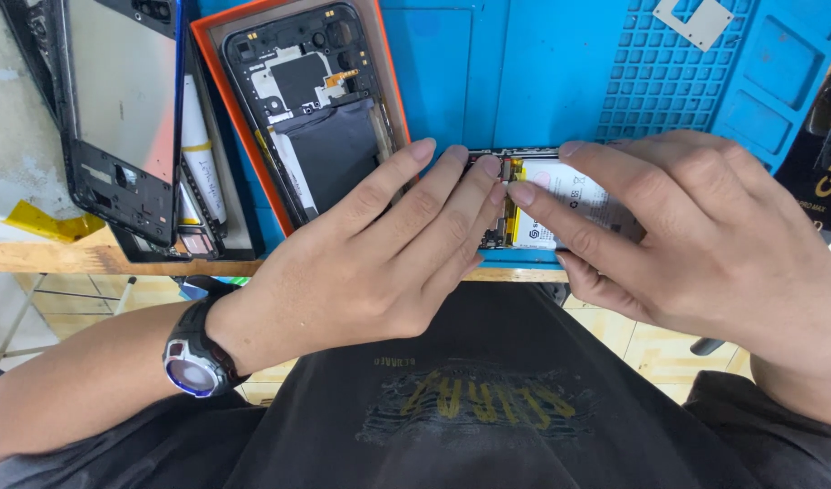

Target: Repairing a smartphone by installing a new battery and assembling internal components

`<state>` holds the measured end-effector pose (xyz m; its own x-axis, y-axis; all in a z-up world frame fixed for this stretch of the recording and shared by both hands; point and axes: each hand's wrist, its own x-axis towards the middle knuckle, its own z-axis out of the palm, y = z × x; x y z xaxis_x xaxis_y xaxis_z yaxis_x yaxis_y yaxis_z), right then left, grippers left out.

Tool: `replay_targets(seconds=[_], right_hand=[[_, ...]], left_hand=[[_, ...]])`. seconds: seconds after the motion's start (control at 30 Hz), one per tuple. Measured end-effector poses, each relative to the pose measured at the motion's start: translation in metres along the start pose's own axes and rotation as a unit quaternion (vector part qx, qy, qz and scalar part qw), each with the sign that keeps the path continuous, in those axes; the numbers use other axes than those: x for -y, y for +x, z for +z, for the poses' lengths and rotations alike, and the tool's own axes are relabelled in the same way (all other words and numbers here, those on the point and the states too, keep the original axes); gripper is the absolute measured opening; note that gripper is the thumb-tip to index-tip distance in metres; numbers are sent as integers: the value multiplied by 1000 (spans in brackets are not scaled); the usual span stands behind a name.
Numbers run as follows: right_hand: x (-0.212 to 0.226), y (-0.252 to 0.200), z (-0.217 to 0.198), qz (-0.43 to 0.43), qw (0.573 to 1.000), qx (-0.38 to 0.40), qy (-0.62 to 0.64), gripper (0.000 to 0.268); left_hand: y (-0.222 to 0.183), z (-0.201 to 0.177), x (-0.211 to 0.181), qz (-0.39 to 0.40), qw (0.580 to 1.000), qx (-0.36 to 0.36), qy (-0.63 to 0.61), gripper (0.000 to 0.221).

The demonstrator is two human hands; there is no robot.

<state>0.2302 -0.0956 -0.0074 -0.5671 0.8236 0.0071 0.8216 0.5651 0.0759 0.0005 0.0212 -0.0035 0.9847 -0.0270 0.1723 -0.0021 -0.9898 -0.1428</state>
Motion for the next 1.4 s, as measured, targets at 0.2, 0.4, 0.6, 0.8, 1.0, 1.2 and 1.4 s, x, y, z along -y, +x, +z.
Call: replay_targets(seconds=[0.2, 0.4, 0.6, 0.8, 1.0, 1.2, 1.4], right_hand=[[1, 3, -2, 9, 1000, -8, 8, 42], [1, 4, -4, 8, 1000, 1, -10, 41], [1, 5, -3, 0, 1000, 9, -7, 43], [2, 5, -3, 5, 1000, 0, -4, 43], [3, 5, -4, -2, 999, 7, -32, 43], [2, 3, -4, -11, 998, 15, -52, 44], [2, 1, -3, -11, 999, 15, -45, 44]], left_hand=[[2, 0, 1, -17, 999, -17, -24, 29], [4, -2, 1, -23, 999, -17, -26, 31], [5, -4, -2, -15, 1000, 6, 11, 36], [5, -4, -1, -22, 1000, 2, -11, 34], [4, -4, -1, -18, 1000, -3, -10, 32], [0, 0, -1, -6, 1000, -12, -20, 28], [0, 1, -1, 2, 1000, -4, 3, 34]])
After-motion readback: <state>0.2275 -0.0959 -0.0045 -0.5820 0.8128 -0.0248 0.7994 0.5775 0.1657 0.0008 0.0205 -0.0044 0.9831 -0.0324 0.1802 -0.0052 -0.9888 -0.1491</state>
